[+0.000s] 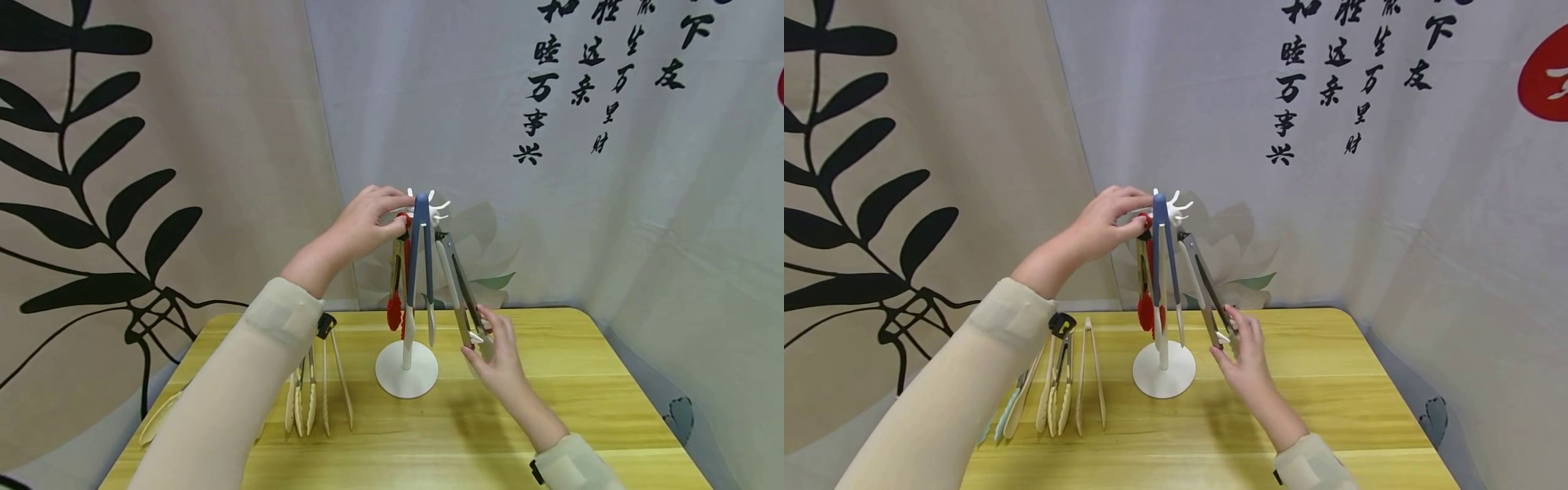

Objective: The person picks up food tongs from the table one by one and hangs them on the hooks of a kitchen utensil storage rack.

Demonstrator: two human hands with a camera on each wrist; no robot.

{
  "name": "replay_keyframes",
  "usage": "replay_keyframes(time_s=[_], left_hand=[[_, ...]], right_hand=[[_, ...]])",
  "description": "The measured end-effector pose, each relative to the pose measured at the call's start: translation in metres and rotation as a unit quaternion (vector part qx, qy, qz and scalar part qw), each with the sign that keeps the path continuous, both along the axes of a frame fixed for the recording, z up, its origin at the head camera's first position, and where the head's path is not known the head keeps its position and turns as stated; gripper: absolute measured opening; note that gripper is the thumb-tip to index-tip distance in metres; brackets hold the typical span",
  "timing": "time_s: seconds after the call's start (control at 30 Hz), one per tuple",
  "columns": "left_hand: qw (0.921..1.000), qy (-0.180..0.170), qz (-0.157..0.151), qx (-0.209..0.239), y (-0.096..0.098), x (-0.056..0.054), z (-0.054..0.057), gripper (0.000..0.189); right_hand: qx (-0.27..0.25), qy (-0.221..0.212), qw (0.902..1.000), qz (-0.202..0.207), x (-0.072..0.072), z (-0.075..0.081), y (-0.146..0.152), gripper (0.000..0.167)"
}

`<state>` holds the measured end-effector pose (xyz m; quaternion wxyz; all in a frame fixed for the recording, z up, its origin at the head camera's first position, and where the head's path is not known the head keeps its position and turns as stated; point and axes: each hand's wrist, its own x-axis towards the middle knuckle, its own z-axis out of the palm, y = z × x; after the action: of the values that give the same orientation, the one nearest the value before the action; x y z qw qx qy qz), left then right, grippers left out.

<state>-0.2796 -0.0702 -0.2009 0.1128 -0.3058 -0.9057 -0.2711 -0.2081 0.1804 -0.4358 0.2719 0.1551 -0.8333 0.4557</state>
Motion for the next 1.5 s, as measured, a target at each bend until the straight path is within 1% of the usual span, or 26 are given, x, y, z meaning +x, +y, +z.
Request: replay_keyframes(time_s=[0.17,0.37,0.7,0.93,1.03,1.13,1.2,1.27,1.33,1.43,1.5], left_hand=[[1.0000,0.003,-0.001,-0.001,0.000,0.001,-0.001,0.041],[0.9999,0.012,-0.003,0.006,0.000,-0.001,-0.005,0.041],[0.9987,0.019,-0.004,0.047,0.001,0.001,-0.012,0.039],[0.9954,0.021,-0.014,0.093,0.000,0.003,-0.016,0.038],[0.9916,0.024,-0.021,0.125,0.000,0.004,-0.019,0.041],[0.9850,0.044,-0.029,0.164,-0.002,0.004,-0.022,0.048],[0.9780,0.069,-0.032,0.195,-0.004,0.005,-0.025,0.053],[0.9692,0.090,-0.032,0.227,-0.007,0.005,-0.028,0.058],[0.9613,0.102,-0.029,0.255,-0.011,0.006,-0.033,0.062],[0.9544,0.097,-0.017,0.282,-0.018,0.009,-0.040,0.066],[0.9533,0.080,-0.003,0.291,-0.020,0.020,-0.041,0.068]], right_hand=[[0.012,0.006,0.9999,-0.006,-0.003,-0.004,-0.005,0.083],[0.035,-0.015,0.9993,-0.005,-0.005,-0.007,-0.009,0.087],[0.051,-0.016,0.9984,0.018,-0.005,-0.010,-0.014,0.087],[0.052,-0.031,0.9979,0.025,-0.005,-0.010,-0.018,0.088],[0.051,-0.032,0.9979,0.024,-0.006,-0.010,-0.020,0.088],[0.050,-0.031,0.9980,0.025,-0.008,-0.011,-0.021,0.089],[0.050,-0.029,0.9980,0.027,-0.009,-0.011,-0.022,0.089],[0.052,-0.027,0.9979,0.028,-0.009,-0.012,-0.024,0.089],[0.055,-0.025,0.9979,0.026,-0.009,-0.012,-0.025,0.090],[0.054,-0.032,0.9978,0.019,-0.009,-0.012,-0.025,0.090],[0.050,-0.037,0.9979,0.016,-0.009,-0.011,-0.025,0.089]])
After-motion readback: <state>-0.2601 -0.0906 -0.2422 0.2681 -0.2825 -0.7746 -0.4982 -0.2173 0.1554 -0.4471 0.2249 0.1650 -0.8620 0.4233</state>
